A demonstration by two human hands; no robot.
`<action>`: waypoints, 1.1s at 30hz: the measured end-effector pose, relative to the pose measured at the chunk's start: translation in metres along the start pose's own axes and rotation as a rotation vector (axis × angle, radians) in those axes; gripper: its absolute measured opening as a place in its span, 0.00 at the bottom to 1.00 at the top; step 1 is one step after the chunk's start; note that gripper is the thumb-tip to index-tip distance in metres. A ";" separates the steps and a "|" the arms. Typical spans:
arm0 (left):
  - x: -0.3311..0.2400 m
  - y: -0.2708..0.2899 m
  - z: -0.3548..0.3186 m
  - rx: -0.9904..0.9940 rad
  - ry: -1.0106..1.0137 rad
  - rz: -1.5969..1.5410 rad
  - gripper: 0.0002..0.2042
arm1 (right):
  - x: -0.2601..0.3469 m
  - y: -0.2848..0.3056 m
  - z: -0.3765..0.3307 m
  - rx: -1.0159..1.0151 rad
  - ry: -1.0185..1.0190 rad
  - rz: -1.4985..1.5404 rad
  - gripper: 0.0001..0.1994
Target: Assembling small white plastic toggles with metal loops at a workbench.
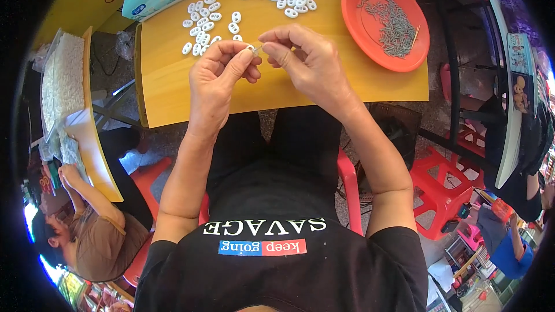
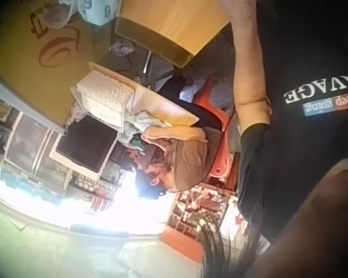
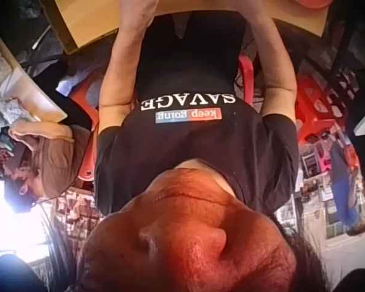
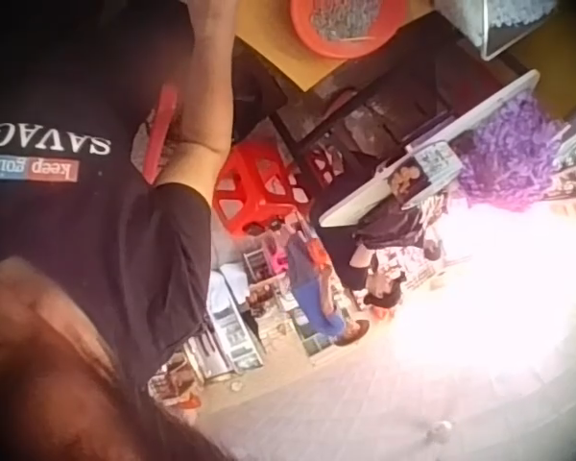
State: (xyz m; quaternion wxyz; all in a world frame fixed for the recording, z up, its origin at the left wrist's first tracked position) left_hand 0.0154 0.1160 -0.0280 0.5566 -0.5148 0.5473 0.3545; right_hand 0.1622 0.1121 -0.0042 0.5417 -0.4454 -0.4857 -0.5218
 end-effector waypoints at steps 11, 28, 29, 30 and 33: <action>-0.015 -0.003 -0.009 -0.023 -0.052 0.126 0.05 | 0.027 -0.008 -0.001 0.052 0.136 -0.168 0.04; 0.004 0.012 -0.021 -0.013 0.039 0.091 0.05 | 0.022 -0.022 -0.007 0.066 0.166 -0.161 0.04; 0.002 0.010 -0.021 -0.002 0.043 0.091 0.05 | 0.024 -0.021 -0.007 0.066 0.169 -0.162 0.04; 0.000 0.010 -0.022 -0.001 0.040 0.091 0.05 | 0.028 -0.023 -0.008 0.091 0.195 -0.220 0.04; -0.004 0.008 -0.025 0.000 0.035 0.116 0.05 | 0.032 -0.025 -0.010 0.117 0.168 -0.242 0.03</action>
Point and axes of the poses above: each hand's wrist, its own z-axis towards the middle knuckle, its own y-axis out of the back of the hand, x = y × z, the point moved 10 cm from there along z, towards the middle knuckle, and after that the axes turned 8 degrees about z, right-handed, at the moved point
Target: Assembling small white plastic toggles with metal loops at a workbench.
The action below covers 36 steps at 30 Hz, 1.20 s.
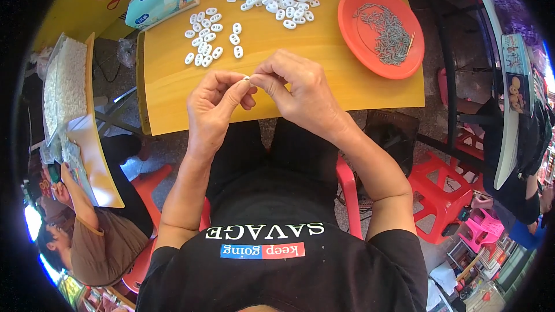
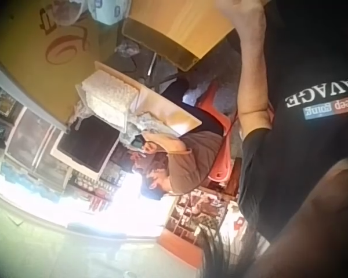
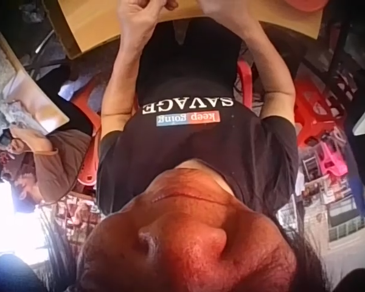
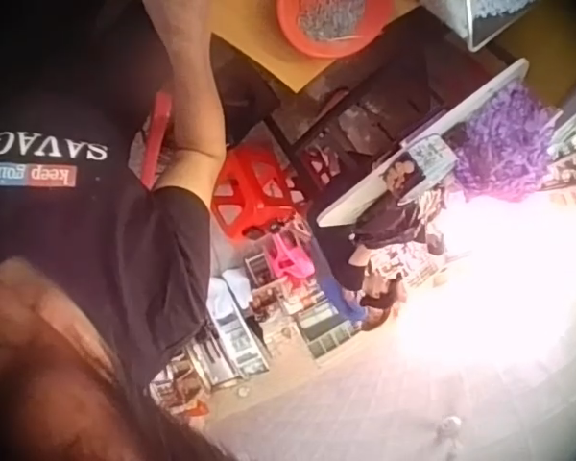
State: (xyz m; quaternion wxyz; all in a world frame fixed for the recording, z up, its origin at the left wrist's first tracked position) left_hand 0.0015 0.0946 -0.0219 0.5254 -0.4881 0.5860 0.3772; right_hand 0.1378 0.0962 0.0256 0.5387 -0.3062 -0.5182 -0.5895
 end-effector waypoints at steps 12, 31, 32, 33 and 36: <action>0.018 -0.001 0.010 -0.043 -0.026 0.005 0.04 | -0.043 -0.003 -0.007 -0.062 -0.292 0.180 0.06; 0.014 0.008 0.017 -0.073 -0.044 -0.086 0.04 | -0.032 0.022 0.027 -0.051 0.238 -0.689 0.07; 0.013 0.007 0.017 -0.072 -0.051 -0.096 0.04 | -0.030 0.020 0.025 -0.049 0.236 -0.687 0.07; 0.012 0.007 0.017 -0.073 -0.047 -0.096 0.04 | -0.045 0.028 0.024 -0.101 0.039 -0.377 0.08; 0.007 0.004 0.017 -0.063 -0.035 -0.122 0.05 | -0.061 0.030 0.015 -0.166 -0.293 0.188 0.10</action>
Point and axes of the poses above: each hand's wrist, its own z-axis towards the middle knuckle, its own y-axis out of the back of the hand, x = y × z, the point moved 10 cm from there along z, towards the middle knuckle, and after that the axes turned 8 degrees about z, right-handed, at the moved point
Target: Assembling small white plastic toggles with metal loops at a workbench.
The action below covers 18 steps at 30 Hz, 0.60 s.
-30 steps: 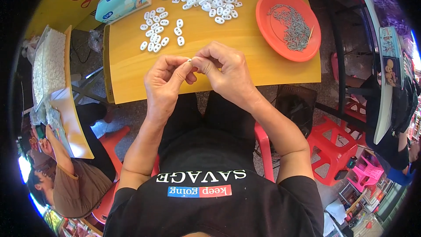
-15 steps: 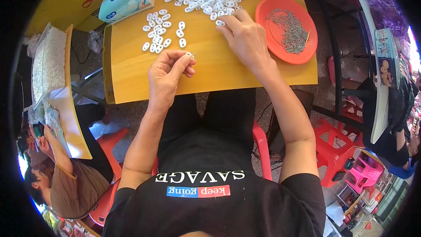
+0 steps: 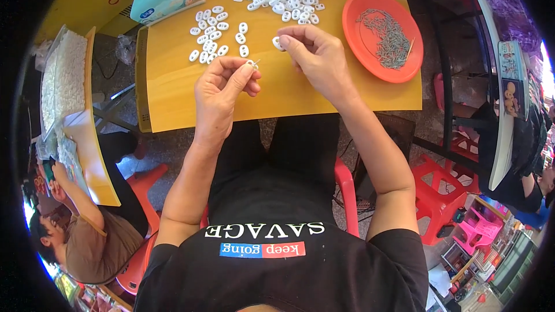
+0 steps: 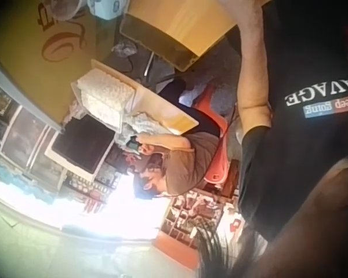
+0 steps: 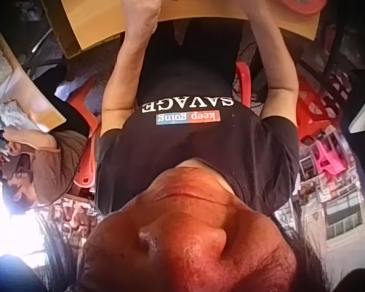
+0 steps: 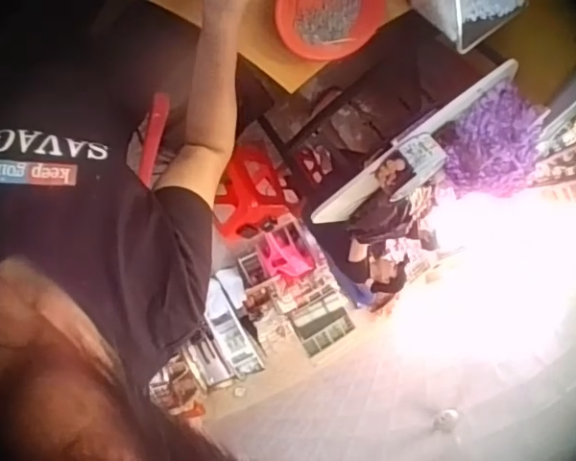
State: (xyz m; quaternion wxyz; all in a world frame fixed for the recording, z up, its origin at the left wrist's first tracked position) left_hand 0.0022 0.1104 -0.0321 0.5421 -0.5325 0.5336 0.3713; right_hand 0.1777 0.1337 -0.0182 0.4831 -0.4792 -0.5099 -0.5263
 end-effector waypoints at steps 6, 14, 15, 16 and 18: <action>-0.001 -0.005 0.001 0.002 0.053 -0.095 0.05 | -0.003 -0.017 -0.017 0.022 -0.204 0.420 0.12; -0.005 -0.010 0.001 0.013 0.047 -0.084 0.05 | 0.006 -0.019 -0.021 0.025 -0.160 0.381 0.11; -0.004 -0.010 0.002 0.012 0.049 -0.083 0.05 | 0.009 -0.017 -0.021 0.006 -0.117 0.345 0.11; -0.004 -0.010 0.002 0.010 0.054 -0.075 0.05 | 0.013 -0.016 -0.020 -0.012 -0.073 0.310 0.10; -0.003 -0.010 0.002 0.007 0.061 -0.066 0.05 | 0.016 -0.015 -0.021 -0.024 -0.031 0.238 0.10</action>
Point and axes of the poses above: each hand's wrist, its own z-axis towards the middle knuckle, its own y-axis out of the back of the hand, x = y × z, the point moved 10 cm from there along z, towards the middle knuckle, and after that the axes turned 8 degrees about z, right-handed, at the moved point
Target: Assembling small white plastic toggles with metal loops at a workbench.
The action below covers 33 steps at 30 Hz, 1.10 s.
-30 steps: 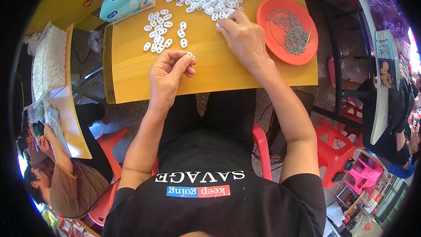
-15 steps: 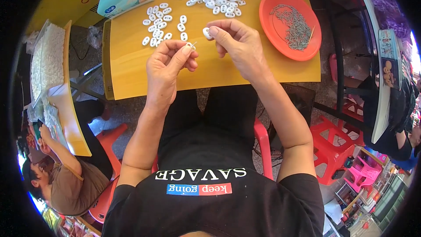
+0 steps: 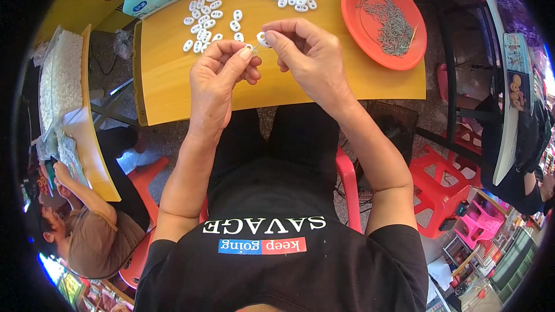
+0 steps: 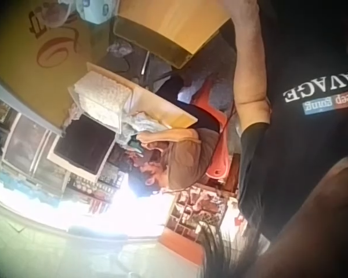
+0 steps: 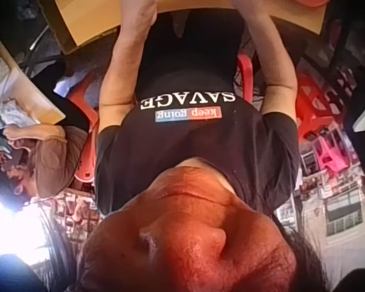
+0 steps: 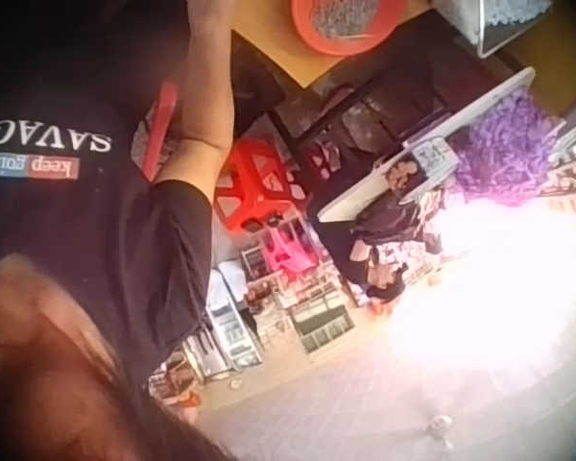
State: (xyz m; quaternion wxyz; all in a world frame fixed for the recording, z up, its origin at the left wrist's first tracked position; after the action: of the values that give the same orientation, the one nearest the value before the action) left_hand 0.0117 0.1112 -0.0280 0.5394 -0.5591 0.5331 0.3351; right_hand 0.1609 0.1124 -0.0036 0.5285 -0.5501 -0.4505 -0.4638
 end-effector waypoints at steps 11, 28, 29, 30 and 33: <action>0.000 0.001 0.001 -0.002 -0.011 0.051 0.06 | 0.012 -0.002 -0.001 -0.015 0.138 -0.156 0.07; -0.005 -0.003 -0.001 -0.007 -0.047 -0.010 0.06 | 0.004 -0.009 -0.013 -0.091 0.216 -0.119 0.06; -0.005 -0.003 -0.001 -0.010 -0.051 -0.009 0.06 | 0.002 -0.009 -0.013 -0.092 0.217 -0.117 0.06; -0.006 -0.004 -0.001 -0.009 -0.052 -0.007 0.06 | 0.001 -0.011 -0.013 -0.076 0.241 -0.117 0.06; -0.002 -0.001 0.001 -0.024 -0.031 -0.009 0.06 | -0.002 -0.012 -0.011 -0.052 0.191 -0.085 0.07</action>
State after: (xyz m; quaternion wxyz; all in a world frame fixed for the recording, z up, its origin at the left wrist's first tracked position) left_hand 0.0125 0.1119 -0.0262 0.5426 -0.5626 0.5179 0.3476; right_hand 0.1484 0.1017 -0.0037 0.5345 -0.4972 -0.4088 -0.5477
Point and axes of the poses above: each hand's wrist, its own z-axis towards the middle knuckle, its own y-axis out of the back of the hand, x = y × z, the point moved 10 cm from there along z, towards the middle knuckle, and after that the axes turned 8 degrees about z, right-handed, at the moved point
